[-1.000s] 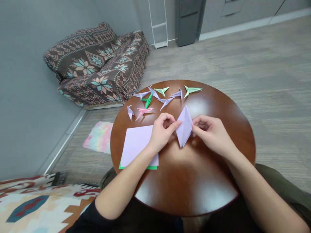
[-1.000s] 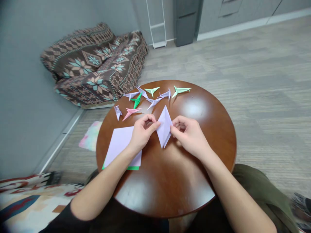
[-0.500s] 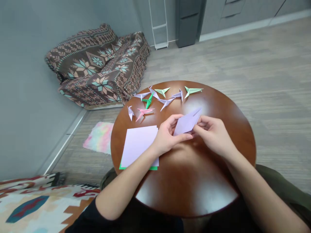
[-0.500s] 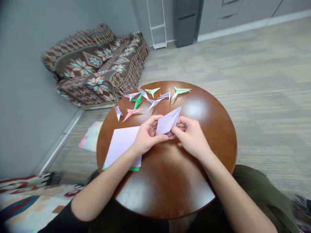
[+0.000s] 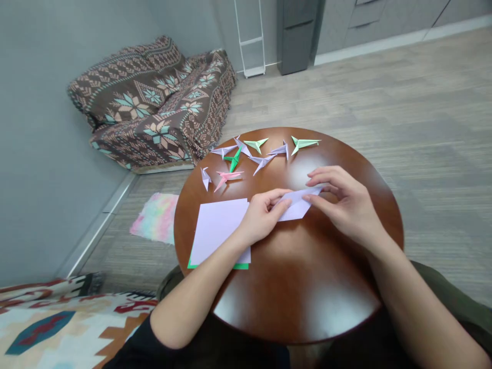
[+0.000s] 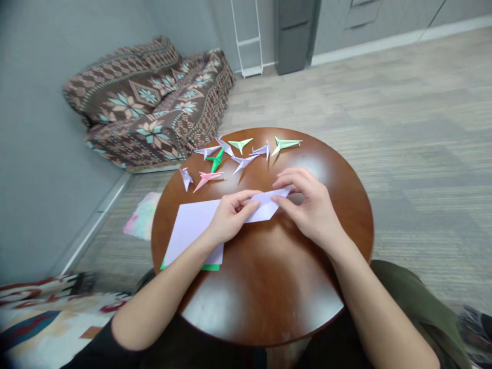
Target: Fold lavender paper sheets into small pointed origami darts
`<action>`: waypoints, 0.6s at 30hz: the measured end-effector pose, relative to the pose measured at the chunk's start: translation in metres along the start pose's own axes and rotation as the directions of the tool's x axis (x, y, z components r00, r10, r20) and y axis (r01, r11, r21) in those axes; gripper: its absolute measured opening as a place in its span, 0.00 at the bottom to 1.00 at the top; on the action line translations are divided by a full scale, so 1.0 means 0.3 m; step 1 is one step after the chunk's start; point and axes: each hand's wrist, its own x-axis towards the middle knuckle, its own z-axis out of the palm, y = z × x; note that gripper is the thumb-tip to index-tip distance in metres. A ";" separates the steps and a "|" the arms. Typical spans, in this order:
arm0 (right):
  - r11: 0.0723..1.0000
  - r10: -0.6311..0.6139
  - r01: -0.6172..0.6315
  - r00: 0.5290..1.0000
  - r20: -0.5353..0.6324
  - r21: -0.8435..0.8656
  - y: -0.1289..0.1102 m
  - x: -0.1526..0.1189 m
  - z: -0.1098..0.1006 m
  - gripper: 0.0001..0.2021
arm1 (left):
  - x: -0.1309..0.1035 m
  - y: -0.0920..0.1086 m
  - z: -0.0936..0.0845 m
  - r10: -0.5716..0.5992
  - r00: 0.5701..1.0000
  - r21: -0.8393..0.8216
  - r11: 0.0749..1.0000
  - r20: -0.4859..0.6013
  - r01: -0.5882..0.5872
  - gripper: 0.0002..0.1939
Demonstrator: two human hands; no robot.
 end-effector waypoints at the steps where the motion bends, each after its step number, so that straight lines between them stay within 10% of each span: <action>1: 0.999 0.019 -0.020 0.999 0.041 0.025 -0.005 0.000 -0.007 0.06 | 0.000 0.001 -0.001 0.008 1.000 -0.019 1.000 0.010 -0.008 0.16; 18: 0.976 0.201 -0.214 0.960 0.195 0.048 -0.027 -0.009 -0.007 0.06 | -0.005 -0.001 0.001 0.102 0.991 0.048 0.994 -0.084 -0.099 0.10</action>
